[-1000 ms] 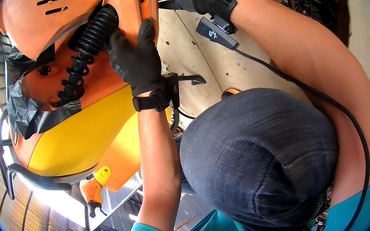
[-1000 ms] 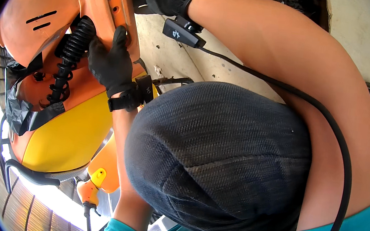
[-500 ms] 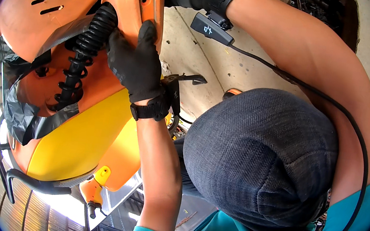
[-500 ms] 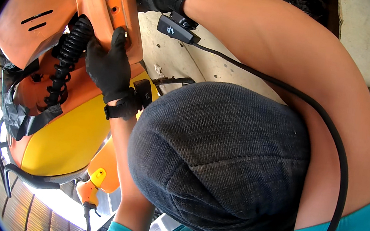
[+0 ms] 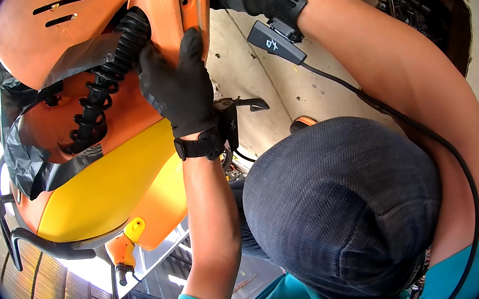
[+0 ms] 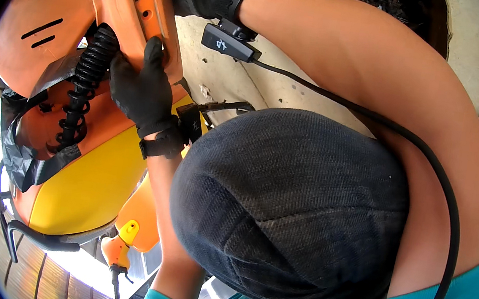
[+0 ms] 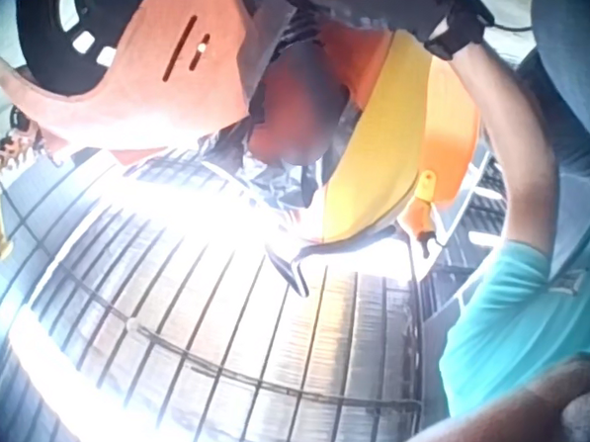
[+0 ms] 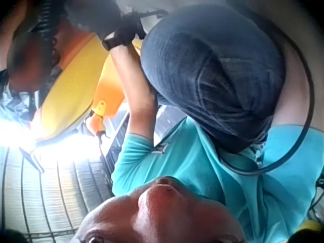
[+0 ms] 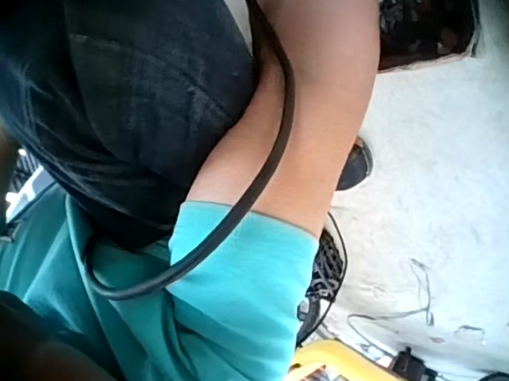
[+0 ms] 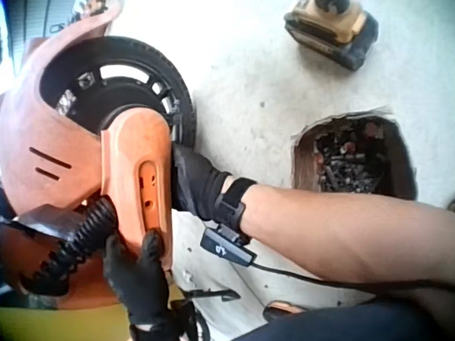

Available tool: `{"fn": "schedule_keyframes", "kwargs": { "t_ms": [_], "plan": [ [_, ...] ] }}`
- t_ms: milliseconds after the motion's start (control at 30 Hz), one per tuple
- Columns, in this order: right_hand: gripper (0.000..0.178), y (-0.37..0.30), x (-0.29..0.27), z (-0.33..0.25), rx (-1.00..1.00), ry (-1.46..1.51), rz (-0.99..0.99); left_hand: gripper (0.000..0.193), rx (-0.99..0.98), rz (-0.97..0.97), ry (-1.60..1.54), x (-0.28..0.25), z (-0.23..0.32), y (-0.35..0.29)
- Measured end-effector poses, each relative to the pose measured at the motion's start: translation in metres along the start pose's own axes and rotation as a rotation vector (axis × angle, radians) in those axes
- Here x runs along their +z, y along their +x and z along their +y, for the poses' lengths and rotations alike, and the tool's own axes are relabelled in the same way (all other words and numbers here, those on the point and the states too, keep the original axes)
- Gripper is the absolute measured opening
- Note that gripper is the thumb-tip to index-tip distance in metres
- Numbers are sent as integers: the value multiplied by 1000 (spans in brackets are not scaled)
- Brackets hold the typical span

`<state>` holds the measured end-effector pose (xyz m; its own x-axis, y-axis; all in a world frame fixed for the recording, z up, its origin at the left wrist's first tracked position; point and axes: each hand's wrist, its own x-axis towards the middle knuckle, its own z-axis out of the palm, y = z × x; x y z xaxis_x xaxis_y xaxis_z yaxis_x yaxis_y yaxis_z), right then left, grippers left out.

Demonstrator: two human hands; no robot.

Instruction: The person picks up an orange plastic panel from a pile of parts and walks to a yellow and orange scooter. They sit on the floor and fit the panel onto the scooter's body, using a screwdriver to tighten screws and secure the part.

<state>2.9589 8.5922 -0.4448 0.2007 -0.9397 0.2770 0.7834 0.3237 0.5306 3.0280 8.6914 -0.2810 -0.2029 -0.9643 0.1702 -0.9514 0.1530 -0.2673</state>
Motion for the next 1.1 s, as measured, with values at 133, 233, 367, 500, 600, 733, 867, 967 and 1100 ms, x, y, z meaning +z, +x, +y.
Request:
{"fn": "schedule_keyframes", "kwargs": {
  "t_ms": [133, 233, 367, 500, 600, 733, 867, 967, 1100],
  "plan": [
    [31, -3, 3, 2, -8, -36, 38, 49, 6, 22, -1, 1, -1, 0],
    [32, -2, 7, 4, -9, -31, 89, 49, 13, 35, 9, 3, -3, 1],
    [35, 0, 5, -2, -5, -91, 68, 50, 46, 42, 5, 6, -2, 2],
    [50, -28, 16, -9, 70, -254, 125, 52, 13, 19, 4, 0, -2, 0],
    [68, -55, 51, -15, 167, -407, 223, 55, 51, 17, -22, 0, -9, 0],
    [70, -68, 77, -20, 214, -862, 344, 48, 70, -26, -41, -4, -11, 2],
    [64, -59, 49, -18, 62, -799, 133, 47, 22, -156, -27, -13, -4, 1],
    [62, -58, 46, -14, 1, -837, 148, 50, 240, -103, -54, -20, -22, -13],
    [66, -64, 53, -18, 48, -893, 124, 63, 217, -98, 63, -28, -34, -28]
  ]
}}
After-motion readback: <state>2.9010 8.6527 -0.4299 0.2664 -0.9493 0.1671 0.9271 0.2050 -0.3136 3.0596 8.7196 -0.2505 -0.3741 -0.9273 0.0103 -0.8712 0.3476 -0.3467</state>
